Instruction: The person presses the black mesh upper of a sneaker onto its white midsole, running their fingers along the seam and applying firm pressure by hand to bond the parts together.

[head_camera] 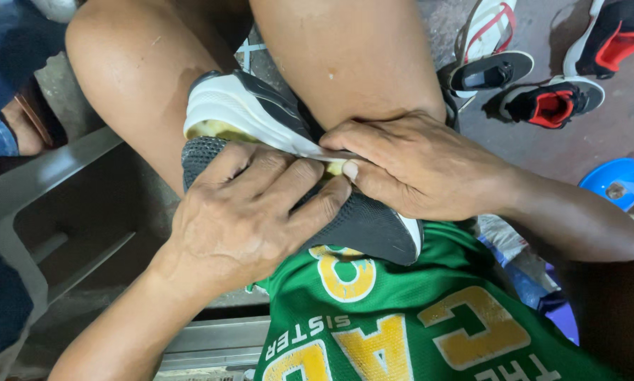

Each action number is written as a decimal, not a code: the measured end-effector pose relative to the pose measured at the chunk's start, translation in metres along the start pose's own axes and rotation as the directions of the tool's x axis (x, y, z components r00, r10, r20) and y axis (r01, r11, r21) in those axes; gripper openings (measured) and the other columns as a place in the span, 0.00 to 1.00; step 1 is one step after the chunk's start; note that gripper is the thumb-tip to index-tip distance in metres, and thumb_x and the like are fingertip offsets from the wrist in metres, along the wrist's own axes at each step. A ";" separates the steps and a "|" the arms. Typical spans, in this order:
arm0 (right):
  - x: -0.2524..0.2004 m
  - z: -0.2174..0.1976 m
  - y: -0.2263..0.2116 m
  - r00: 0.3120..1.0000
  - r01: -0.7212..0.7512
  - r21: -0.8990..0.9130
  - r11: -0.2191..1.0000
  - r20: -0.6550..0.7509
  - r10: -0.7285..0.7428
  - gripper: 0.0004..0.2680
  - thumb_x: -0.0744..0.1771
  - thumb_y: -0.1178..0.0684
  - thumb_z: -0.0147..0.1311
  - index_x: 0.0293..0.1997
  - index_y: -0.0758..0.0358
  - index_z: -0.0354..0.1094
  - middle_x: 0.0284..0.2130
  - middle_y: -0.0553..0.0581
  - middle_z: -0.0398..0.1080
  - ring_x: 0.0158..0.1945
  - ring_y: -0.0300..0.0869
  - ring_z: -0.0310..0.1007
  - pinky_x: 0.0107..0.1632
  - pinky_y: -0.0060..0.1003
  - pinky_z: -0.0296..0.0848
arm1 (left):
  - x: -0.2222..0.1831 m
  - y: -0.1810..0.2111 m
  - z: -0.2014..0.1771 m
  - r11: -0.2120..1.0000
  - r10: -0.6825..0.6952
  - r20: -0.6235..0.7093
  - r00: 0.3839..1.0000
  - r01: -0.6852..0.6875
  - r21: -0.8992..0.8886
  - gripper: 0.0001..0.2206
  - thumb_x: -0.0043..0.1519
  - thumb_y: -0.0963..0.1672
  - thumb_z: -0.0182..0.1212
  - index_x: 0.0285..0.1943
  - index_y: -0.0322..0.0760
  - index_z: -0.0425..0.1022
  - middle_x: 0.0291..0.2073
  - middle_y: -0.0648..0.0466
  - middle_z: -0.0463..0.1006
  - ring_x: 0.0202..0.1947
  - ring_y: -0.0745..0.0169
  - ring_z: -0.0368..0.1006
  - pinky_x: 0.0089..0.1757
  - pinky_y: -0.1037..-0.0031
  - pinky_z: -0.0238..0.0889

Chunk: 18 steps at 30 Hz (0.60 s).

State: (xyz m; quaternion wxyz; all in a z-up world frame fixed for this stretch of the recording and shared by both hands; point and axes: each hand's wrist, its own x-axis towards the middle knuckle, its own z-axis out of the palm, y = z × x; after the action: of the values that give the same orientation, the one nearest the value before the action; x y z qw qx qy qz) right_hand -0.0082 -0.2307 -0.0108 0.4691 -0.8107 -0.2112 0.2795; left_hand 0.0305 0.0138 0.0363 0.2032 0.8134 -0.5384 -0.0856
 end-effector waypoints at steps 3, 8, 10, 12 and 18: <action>-0.003 0.001 0.005 0.999 0.041 -0.025 0.999 0.001 -0.041 0.12 0.69 0.52 0.48 0.56 0.66 0.63 0.42 0.63 0.73 0.47 0.57 0.75 0.49 0.53 0.68 | -0.002 0.001 0.000 1.000 -0.007 -0.002 1.000 0.007 0.015 0.15 0.59 0.44 0.61 0.55 0.45 0.81 0.47 0.57 0.79 0.45 0.63 0.75 0.48 0.70 0.62; -0.019 -0.004 0.012 0.981 0.190 0.217 0.957 -0.067 -0.180 0.15 0.73 0.52 0.45 0.67 0.68 0.60 0.52 0.64 0.72 0.56 0.54 0.75 0.58 0.46 0.71 | -0.007 0.002 0.008 0.999 0.018 -0.157 0.987 -0.011 0.049 0.09 0.64 0.45 0.67 0.52 0.46 0.84 0.43 0.59 0.81 0.43 0.66 0.77 0.48 0.73 0.62; -0.023 -0.005 0.013 0.984 0.174 0.289 0.941 -0.075 -0.159 0.15 0.73 0.52 0.43 0.68 0.67 0.60 0.52 0.62 0.71 0.56 0.51 0.74 0.58 0.45 0.72 | -0.009 0.004 0.012 0.996 0.022 -0.227 0.974 -0.002 0.088 0.07 0.60 0.45 0.70 0.45 0.48 0.84 0.36 0.60 0.81 0.38 0.68 0.76 0.46 0.76 0.62; -0.031 0.004 0.007 0.988 0.145 0.310 0.940 -0.089 -0.123 0.16 0.72 0.52 0.43 0.68 0.68 0.60 0.50 0.62 0.69 0.53 0.51 0.73 0.57 0.45 0.71 | -0.014 0.007 0.016 0.996 0.013 -0.263 0.965 0.011 0.089 0.06 0.59 0.46 0.72 0.43 0.50 0.85 0.34 0.61 0.82 0.37 0.68 0.76 0.46 0.76 0.62; -0.040 0.028 -0.002 0.966 0.156 0.293 0.943 -0.243 -0.085 0.17 0.73 0.53 0.39 0.72 0.69 0.55 0.51 0.63 0.65 0.51 0.48 0.71 0.55 0.44 0.72 | -0.021 0.012 0.026 0.997 -0.056 -0.273 0.960 0.066 0.027 0.06 0.63 0.46 0.73 0.47 0.50 0.86 0.38 0.60 0.82 0.41 0.64 0.77 0.49 0.74 0.62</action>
State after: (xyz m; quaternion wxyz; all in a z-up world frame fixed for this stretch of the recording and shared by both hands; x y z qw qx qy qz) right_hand -0.0568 -0.2358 -0.0107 0.6276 -0.7392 -0.1591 0.1851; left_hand 0.0030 0.0226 0.0159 0.2578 0.8370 -0.4816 0.0304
